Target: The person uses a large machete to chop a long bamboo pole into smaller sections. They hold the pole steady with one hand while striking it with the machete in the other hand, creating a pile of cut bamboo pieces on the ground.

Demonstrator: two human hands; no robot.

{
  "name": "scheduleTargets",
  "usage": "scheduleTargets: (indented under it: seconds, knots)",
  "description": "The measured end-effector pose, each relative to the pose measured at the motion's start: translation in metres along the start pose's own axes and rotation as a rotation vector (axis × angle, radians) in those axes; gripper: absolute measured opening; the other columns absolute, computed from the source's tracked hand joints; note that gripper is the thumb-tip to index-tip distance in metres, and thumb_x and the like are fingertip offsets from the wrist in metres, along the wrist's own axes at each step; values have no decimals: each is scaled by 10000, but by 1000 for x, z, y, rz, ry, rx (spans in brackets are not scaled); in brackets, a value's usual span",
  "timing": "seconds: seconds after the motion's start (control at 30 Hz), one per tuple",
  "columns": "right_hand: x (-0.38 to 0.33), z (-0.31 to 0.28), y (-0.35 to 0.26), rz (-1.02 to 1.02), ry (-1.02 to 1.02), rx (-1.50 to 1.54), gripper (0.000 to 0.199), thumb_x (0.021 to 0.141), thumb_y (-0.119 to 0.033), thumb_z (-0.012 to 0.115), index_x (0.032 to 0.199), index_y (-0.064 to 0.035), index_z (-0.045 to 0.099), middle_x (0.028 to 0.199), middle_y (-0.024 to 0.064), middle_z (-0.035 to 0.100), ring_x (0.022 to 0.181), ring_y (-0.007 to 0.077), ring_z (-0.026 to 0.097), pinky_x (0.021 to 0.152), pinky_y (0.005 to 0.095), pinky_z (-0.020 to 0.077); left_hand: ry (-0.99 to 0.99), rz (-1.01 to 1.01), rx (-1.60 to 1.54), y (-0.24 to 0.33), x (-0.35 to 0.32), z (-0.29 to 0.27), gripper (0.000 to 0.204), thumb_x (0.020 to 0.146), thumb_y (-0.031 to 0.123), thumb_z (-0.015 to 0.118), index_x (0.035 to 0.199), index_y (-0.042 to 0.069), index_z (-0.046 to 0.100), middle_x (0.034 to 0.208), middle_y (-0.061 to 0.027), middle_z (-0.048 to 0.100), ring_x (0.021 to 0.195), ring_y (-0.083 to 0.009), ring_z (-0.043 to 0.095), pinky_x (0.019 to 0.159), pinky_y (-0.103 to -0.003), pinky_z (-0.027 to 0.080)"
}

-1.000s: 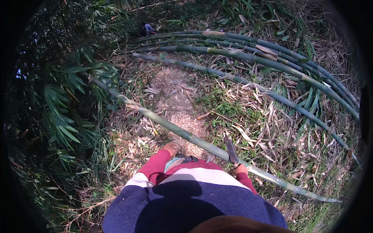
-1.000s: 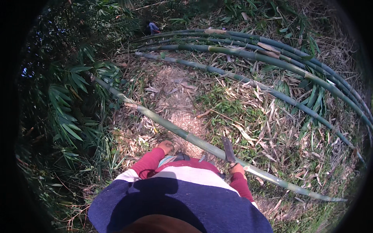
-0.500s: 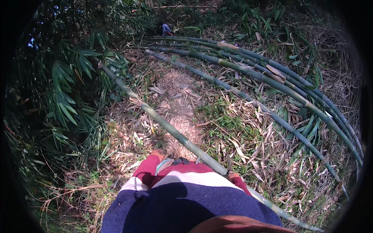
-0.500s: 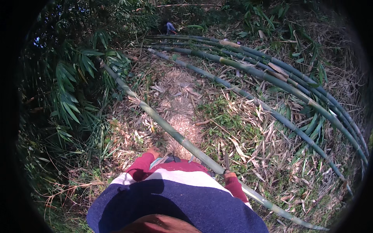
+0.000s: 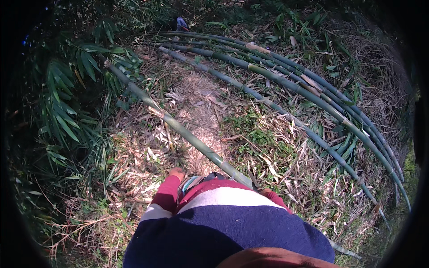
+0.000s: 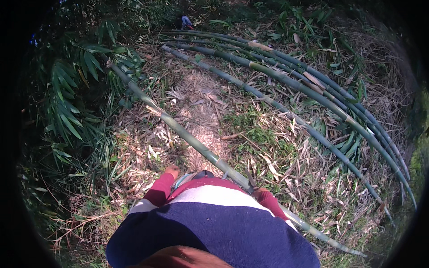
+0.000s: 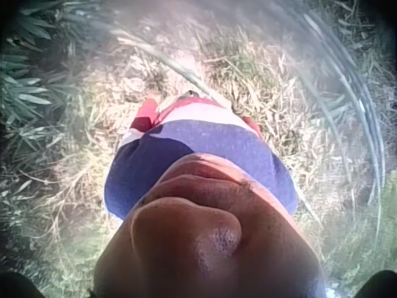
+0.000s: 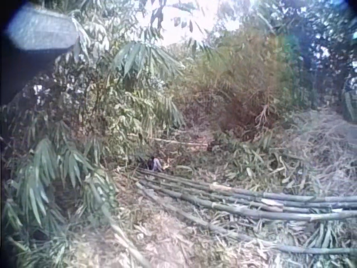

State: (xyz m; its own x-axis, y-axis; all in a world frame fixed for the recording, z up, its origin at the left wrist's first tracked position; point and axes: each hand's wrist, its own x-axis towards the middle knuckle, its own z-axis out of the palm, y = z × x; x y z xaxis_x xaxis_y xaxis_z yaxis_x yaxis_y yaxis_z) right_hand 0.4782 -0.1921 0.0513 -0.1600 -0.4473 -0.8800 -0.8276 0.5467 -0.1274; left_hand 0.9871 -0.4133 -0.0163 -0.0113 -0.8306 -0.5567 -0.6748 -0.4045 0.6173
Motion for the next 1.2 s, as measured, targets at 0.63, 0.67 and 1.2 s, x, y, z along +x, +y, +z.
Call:
scheduleTargets:
  seconds: [0.63,0.67,1.2]
  knots:
    - [-39,23,-75,250,335,25,688,903,-600,548,1071,52,690,1018,269,705,951,354,714,788,447,565,-23,81,-33,0,16,-33,402,763,194,773,1123,40,684,989,-199,726,910,-311,706,844,-389,546]
    - [-55,23,-89,261,345,62,672,898,-576,564,1082,61,678,1084,276,694,1019,362,702,819,446,566,-2,77,-33,-2,14,-36,408,764,188,773,1131,35,679,983,-201,727,900,-307,707,836,-388,548]
    - [-117,-157,-113,271,1126,895,477,750,-351,741,1010,44,678,907,260,710,870,375,712,797,461,548,-84,119,-185,-44,44,-37,353,778,111,793,1088,-11,676,863,-118,723,829,-190,682,764,-302,540]
